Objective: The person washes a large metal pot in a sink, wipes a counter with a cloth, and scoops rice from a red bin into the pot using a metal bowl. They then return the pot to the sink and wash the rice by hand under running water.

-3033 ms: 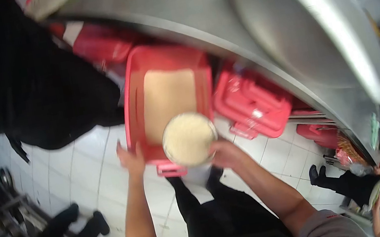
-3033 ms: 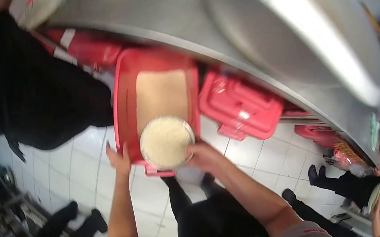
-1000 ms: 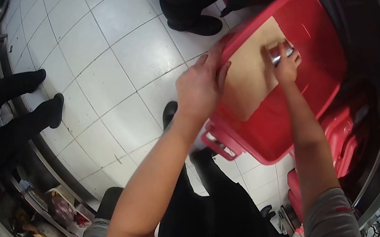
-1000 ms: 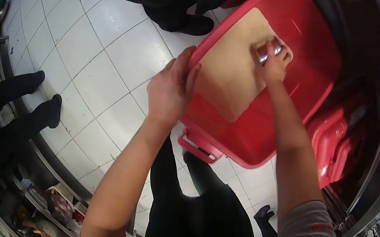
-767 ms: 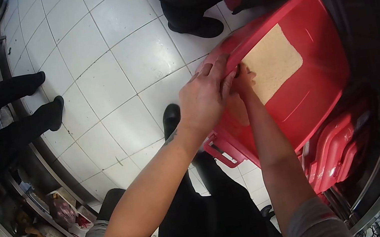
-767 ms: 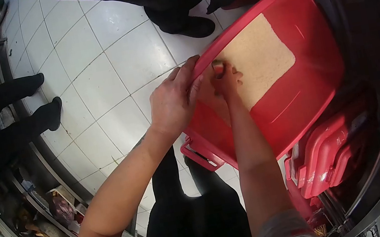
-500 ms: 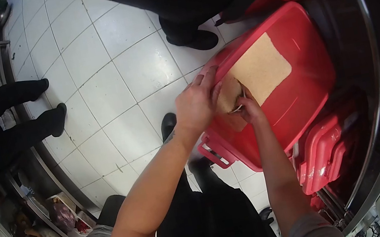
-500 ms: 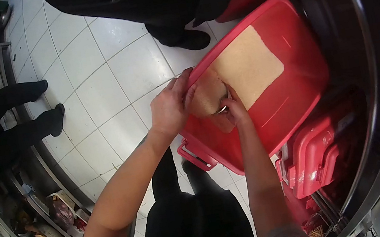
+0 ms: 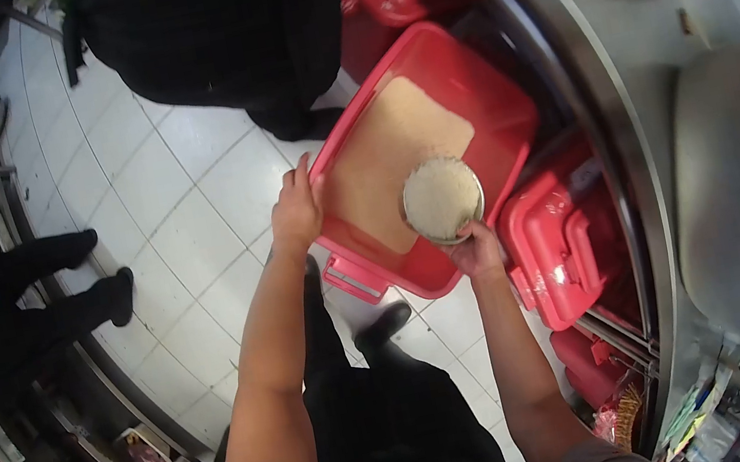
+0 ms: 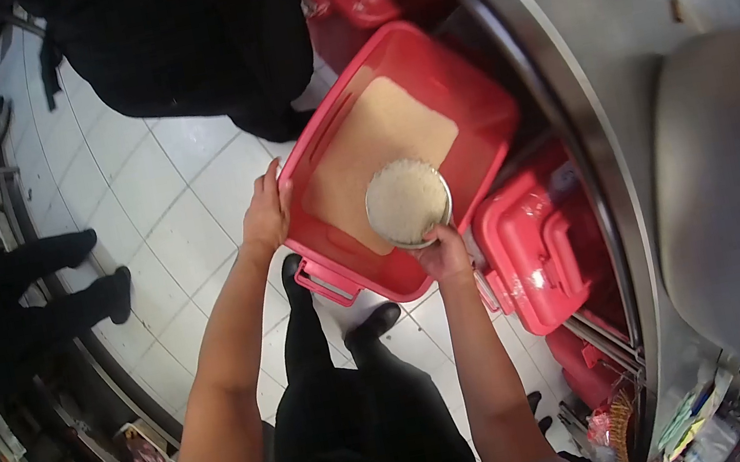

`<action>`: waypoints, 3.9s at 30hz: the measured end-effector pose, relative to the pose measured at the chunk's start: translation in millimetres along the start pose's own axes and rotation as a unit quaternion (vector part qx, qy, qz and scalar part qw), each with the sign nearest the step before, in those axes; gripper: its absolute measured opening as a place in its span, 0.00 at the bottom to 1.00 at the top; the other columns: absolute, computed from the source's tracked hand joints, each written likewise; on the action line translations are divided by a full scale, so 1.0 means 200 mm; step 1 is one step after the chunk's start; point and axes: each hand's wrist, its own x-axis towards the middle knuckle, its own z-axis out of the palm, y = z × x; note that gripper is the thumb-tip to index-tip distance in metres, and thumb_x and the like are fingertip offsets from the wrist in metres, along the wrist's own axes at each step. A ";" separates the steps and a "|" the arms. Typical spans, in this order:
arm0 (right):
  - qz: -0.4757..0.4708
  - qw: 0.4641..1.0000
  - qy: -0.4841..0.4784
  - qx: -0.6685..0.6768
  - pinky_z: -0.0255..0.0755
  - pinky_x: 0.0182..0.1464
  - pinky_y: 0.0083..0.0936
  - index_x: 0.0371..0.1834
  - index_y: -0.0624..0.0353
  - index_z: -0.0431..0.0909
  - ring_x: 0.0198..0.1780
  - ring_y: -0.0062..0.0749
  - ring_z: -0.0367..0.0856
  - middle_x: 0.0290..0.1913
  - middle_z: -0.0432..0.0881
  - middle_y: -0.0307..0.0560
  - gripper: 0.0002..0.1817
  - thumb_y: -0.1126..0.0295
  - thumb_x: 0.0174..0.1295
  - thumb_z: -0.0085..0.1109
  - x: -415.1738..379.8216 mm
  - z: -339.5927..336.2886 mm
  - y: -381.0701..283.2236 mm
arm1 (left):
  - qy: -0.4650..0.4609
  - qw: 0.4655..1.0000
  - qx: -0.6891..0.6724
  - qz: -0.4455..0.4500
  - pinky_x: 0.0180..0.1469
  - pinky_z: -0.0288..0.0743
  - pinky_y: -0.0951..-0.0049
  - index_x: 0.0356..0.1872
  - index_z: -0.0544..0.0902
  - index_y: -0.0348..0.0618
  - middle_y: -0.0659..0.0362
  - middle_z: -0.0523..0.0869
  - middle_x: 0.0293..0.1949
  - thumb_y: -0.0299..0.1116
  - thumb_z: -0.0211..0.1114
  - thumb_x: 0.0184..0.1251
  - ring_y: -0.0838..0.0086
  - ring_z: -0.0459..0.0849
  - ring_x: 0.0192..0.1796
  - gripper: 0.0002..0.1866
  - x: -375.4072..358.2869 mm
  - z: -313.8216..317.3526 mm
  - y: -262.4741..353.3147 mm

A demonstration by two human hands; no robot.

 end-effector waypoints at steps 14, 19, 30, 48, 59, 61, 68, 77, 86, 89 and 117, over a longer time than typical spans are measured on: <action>0.042 0.970 -0.184 0.153 0.71 0.47 0.41 0.58 0.58 0.63 0.46 0.45 0.73 0.53 0.70 0.52 0.32 0.71 0.41 0.49 -1.64 0.93 -0.63 | -0.304 0.911 0.148 -0.236 0.55 0.69 0.62 0.50 0.73 0.35 0.41 0.78 0.45 0.35 0.58 0.52 0.54 0.77 0.51 0.23 -2.05 -0.33 -0.75; -0.113 0.960 -0.151 0.205 0.72 0.50 0.41 0.50 0.70 0.63 0.43 0.47 0.71 0.45 0.66 0.60 0.26 0.69 0.45 0.50 -1.95 1.07 -1.14 | -0.256 0.926 0.058 -0.272 0.52 0.72 0.65 0.46 0.77 0.37 0.44 0.81 0.43 0.35 0.54 0.55 0.56 0.79 0.48 0.18 -2.11 -0.25 -0.97; -0.539 0.289 0.400 -0.683 0.62 0.59 0.37 0.58 0.32 0.68 0.60 0.52 0.58 0.59 0.59 0.55 0.40 0.81 0.36 0.62 -1.82 0.65 -1.81 | -0.121 0.990 -0.061 -0.046 0.45 0.74 0.63 0.44 0.77 0.37 0.44 0.82 0.38 0.34 0.52 0.60 0.54 0.81 0.41 0.15 -1.08 -0.18 -0.30; -0.474 0.456 -0.085 -0.749 0.59 0.58 0.47 0.63 0.42 0.59 0.61 0.60 0.57 0.60 0.55 0.64 0.42 0.65 0.40 0.67 -0.77 0.34 -0.15 | 0.124 0.987 0.067 -0.070 0.48 0.71 0.57 0.49 0.74 0.45 0.48 0.76 0.48 0.39 0.58 0.58 0.53 0.74 0.51 0.18 -0.03 0.05 0.08; -0.142 0.391 0.284 -0.864 0.67 0.52 0.49 0.62 0.34 0.57 0.60 0.58 0.53 0.61 0.50 0.55 0.42 0.63 0.41 0.69 1.06 -0.22 0.13 | 0.119 0.991 -0.063 -0.025 0.33 0.73 0.60 0.44 0.76 0.45 0.51 0.81 0.34 0.35 0.59 0.59 0.53 0.80 0.33 0.13 0.02 0.08 -0.01; -0.116 0.476 0.328 -0.808 0.67 0.52 0.50 0.62 0.35 0.57 0.62 0.58 0.50 0.61 0.50 0.54 0.41 0.63 0.42 0.68 1.18 -0.25 0.37 | 0.109 0.991 -0.068 -0.030 0.32 0.73 0.61 0.44 0.76 0.45 0.52 0.81 0.34 0.34 0.59 0.58 0.54 0.80 0.32 0.13 0.02 0.08 -0.01; 0.082 0.832 0.143 -0.530 0.74 0.40 0.33 0.65 0.42 0.55 0.46 0.40 0.72 0.56 0.62 0.51 0.39 0.78 0.45 0.56 1.16 -0.03 0.58 | 0.096 0.991 -0.094 -0.028 0.32 0.73 0.62 0.45 0.76 0.44 0.52 0.80 0.33 0.34 0.59 0.59 0.55 0.80 0.32 0.14 0.03 0.05 -0.02; 0.082 0.967 0.006 -0.242 0.73 0.50 0.48 0.66 0.45 0.51 0.60 0.44 0.63 0.62 0.58 0.47 0.44 0.84 0.39 0.45 0.66 -0.10 0.30 | 0.106 0.993 -0.054 -0.028 0.35 0.73 0.61 0.44 0.76 0.43 0.52 0.81 0.35 0.37 0.59 0.59 0.54 0.80 0.35 0.14 0.01 0.05 0.00; 0.044 0.999 -0.010 -0.003 0.70 0.56 0.47 0.59 0.62 0.60 0.56 0.48 0.70 0.56 0.69 0.52 0.36 0.81 0.38 0.47 0.14 -0.04 0.07 | 0.076 0.995 -0.038 -0.043 0.43 0.72 0.57 0.50 0.72 0.44 0.49 0.77 0.44 0.41 0.55 0.62 0.53 0.77 0.44 0.18 -0.02 0.00 0.08; 0.049 0.997 -0.056 0.030 0.65 0.60 0.44 0.59 0.65 0.59 0.59 0.47 0.68 0.58 0.68 0.52 0.36 0.81 0.38 0.47 -0.08 0.10 -0.02 | 0.139 0.987 -0.077 -0.017 0.52 0.69 0.61 0.59 0.62 0.35 0.42 0.70 0.54 0.39 0.52 0.65 0.51 0.74 0.51 0.25 -0.16 0.01 0.02; -0.515 0.210 0.375 -0.741 0.61 0.60 0.36 0.56 0.33 0.71 0.62 0.53 0.57 0.62 0.58 0.52 0.42 0.85 0.33 0.59 -1.84 0.62 -1.76 | -0.046 0.993 -0.003 -0.112 0.62 0.59 0.60 0.57 0.61 0.31 0.35 0.62 0.55 0.27 0.60 0.50 0.45 0.62 0.59 0.31 -1.03 -0.25 -0.40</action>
